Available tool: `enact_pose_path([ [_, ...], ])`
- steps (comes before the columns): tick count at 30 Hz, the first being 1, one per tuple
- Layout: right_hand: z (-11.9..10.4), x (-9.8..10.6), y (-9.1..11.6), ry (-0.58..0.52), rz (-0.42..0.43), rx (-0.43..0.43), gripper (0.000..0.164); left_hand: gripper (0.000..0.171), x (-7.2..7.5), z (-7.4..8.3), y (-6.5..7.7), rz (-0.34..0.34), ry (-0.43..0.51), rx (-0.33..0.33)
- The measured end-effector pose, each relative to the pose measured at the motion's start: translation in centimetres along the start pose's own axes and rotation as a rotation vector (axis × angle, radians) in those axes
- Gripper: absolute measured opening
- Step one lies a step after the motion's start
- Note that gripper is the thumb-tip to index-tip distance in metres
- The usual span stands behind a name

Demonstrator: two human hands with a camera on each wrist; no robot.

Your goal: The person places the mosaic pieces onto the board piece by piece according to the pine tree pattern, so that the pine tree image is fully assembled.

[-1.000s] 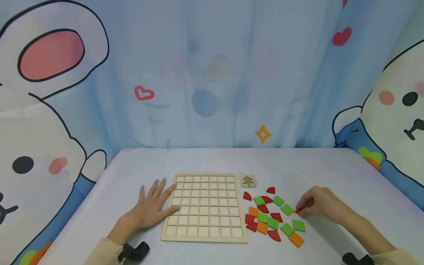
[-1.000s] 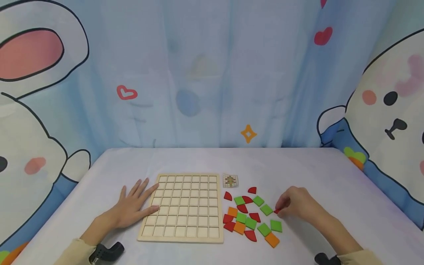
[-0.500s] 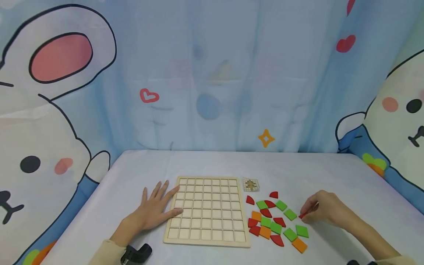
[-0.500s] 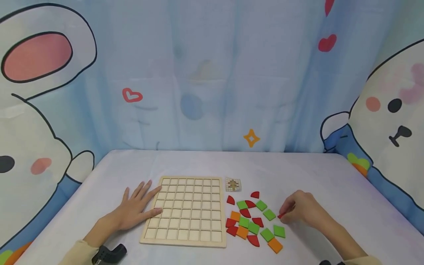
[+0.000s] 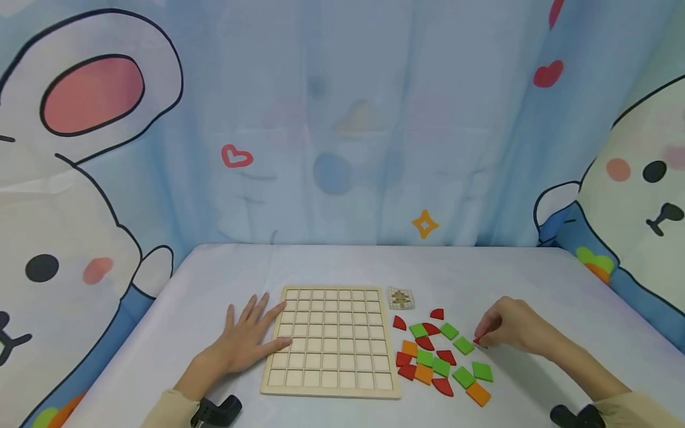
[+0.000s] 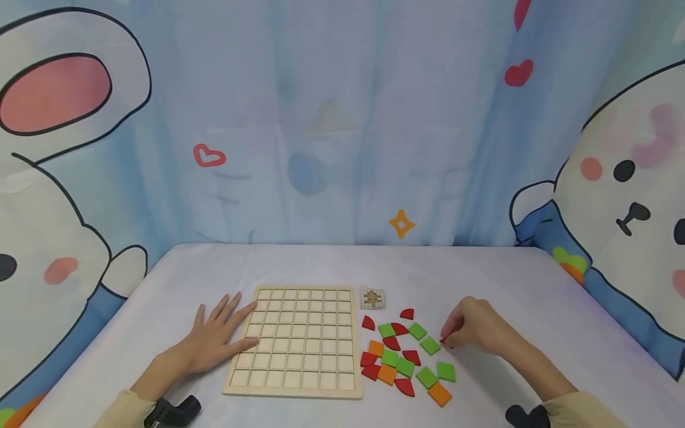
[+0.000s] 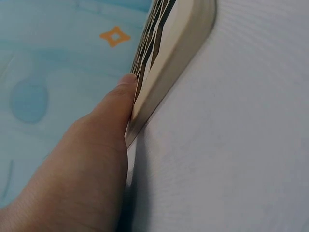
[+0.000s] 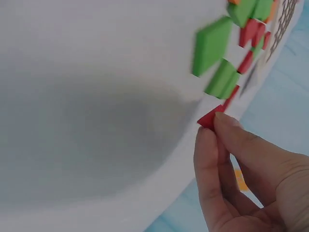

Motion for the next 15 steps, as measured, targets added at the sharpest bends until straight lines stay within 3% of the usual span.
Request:
enact_pose_path([
  [8, -7.1, 0.0, -2.2, 0.02, 0.049, 0.17, 0.003, 0.083, 0.0, -0.2, 0.1, -0.003, 0.007, 0.004],
  [15, -15.2, -2.2, -5.4, 0.046, 0.011, 0.485, 0.013, 0.083, -0.3, -0.4, 0.0, 0.001, -0.005, 0.023],
])
Point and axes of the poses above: each hand's wrist, its own y-axis away from the middle knuckle, its own x-axis out of the back of the hand, z = x × y, the point moved 10 cm from there along -y, towards the middle knuckle, and after that the axes turned 4 degrees about -x, right-handed, at the moved point
